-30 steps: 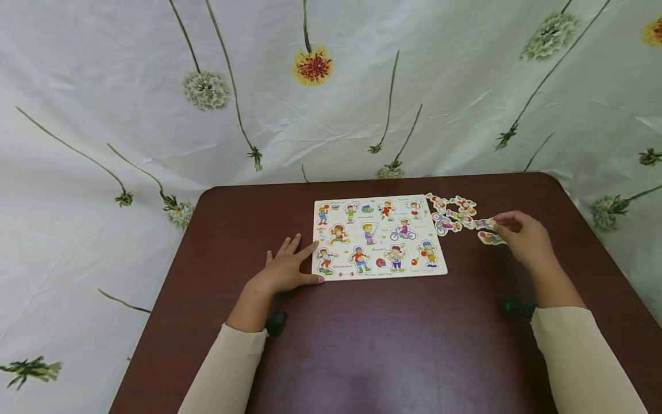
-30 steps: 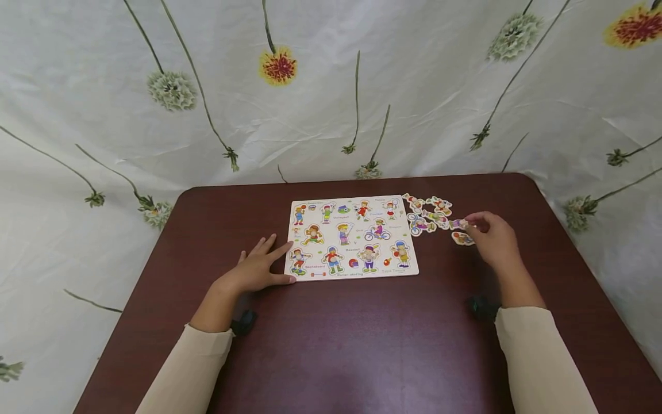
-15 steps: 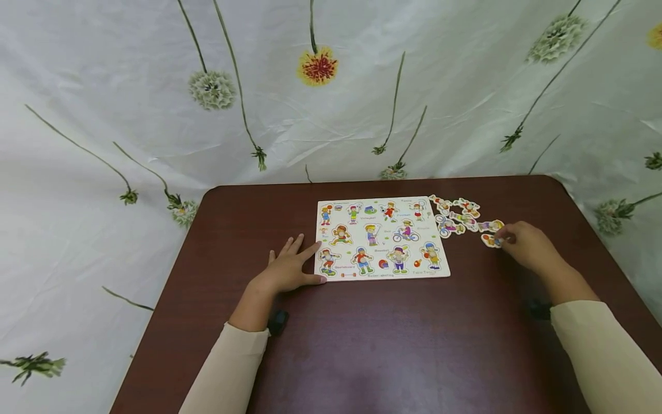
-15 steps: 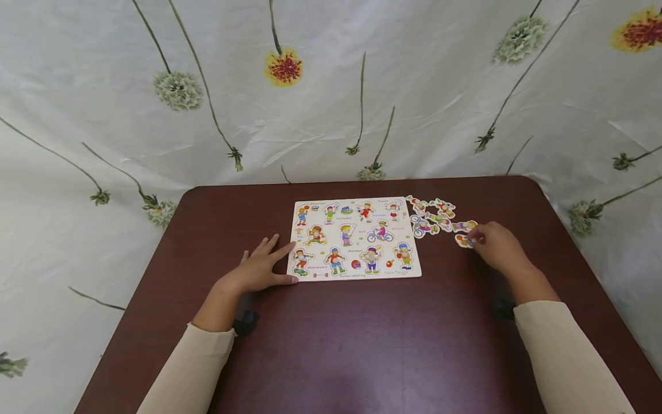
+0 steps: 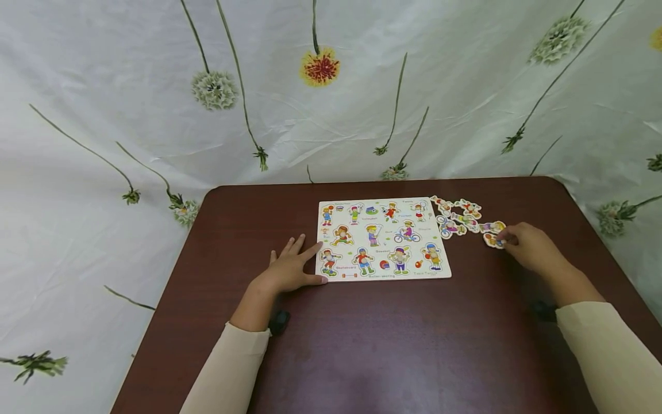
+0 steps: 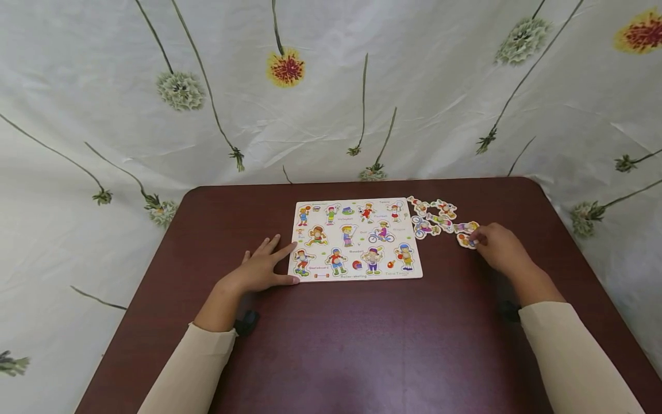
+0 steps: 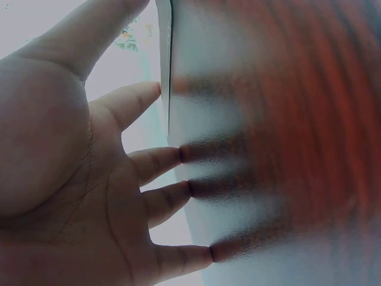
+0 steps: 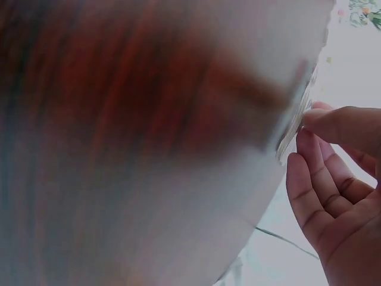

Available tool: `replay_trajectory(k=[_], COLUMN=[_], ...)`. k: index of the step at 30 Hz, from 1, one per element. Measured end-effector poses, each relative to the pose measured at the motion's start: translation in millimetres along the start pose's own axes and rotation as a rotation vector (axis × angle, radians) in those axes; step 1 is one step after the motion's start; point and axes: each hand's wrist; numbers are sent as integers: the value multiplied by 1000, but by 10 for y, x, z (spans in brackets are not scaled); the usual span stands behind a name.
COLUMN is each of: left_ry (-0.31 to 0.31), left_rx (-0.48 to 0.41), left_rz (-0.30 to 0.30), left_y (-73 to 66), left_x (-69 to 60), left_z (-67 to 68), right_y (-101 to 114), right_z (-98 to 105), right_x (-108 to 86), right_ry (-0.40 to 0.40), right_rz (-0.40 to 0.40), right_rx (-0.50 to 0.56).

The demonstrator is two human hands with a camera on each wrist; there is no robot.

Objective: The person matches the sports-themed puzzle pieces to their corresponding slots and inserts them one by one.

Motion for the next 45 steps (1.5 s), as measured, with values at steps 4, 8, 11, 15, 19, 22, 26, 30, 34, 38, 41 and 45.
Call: replay_trajectory(k=[4, 8, 11, 15, 19, 22, 26, 30, 34, 38, 41, 45], left_ry=[1, 0, -3, -5, -3, 0, 1, 2, 0, 0, -2, -3], left_rx=[0, -1, -1, 2, 3, 3, 7, 9, 8, 4, 1, -2], left_rz=[2, 5, 4, 3, 2, 3, 6, 9, 10, 11, 14, 17], left_y=[5, 8, 7, 2, -2, -5, 0, 9, 9, 5, 0, 0], left_x=[0, -4, -7, -7, -6, -5, 2, 6, 3, 7, 10, 6], left_z=[-3, -5, -6, -11, -11, -7, -10, -19, -22, -27, -24, -9], right_y=[72, 213, 366, 590, 826, 1012, 1300, 1621, 1952, 2256, 2449, 2662], right_z=[16, 0, -27, -80, -147, -202, -297, -424, -558, -685, -779, -907], right_x=[-10, 6, 44, 132, 255, 347, 473, 601, 710, 818, 905, 1037], right_ry=[-21, -54, -55, -39, -21, -5, 20, 36, 43, 53, 61, 70], right_rz=[46, 118, 132, 137, 176, 207, 237, 266, 303, 341, 363, 381], right_rx=[-8, -2, 10, 22, 44, 56, 65, 78, 84, 74, 79, 88])
Point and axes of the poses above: each hand's wrist, its own x-axis towards the middle knuckle, its own z-axis out of the back of the hand, y = z × x, and after that the axes turned 7 degrees about x, right-handed
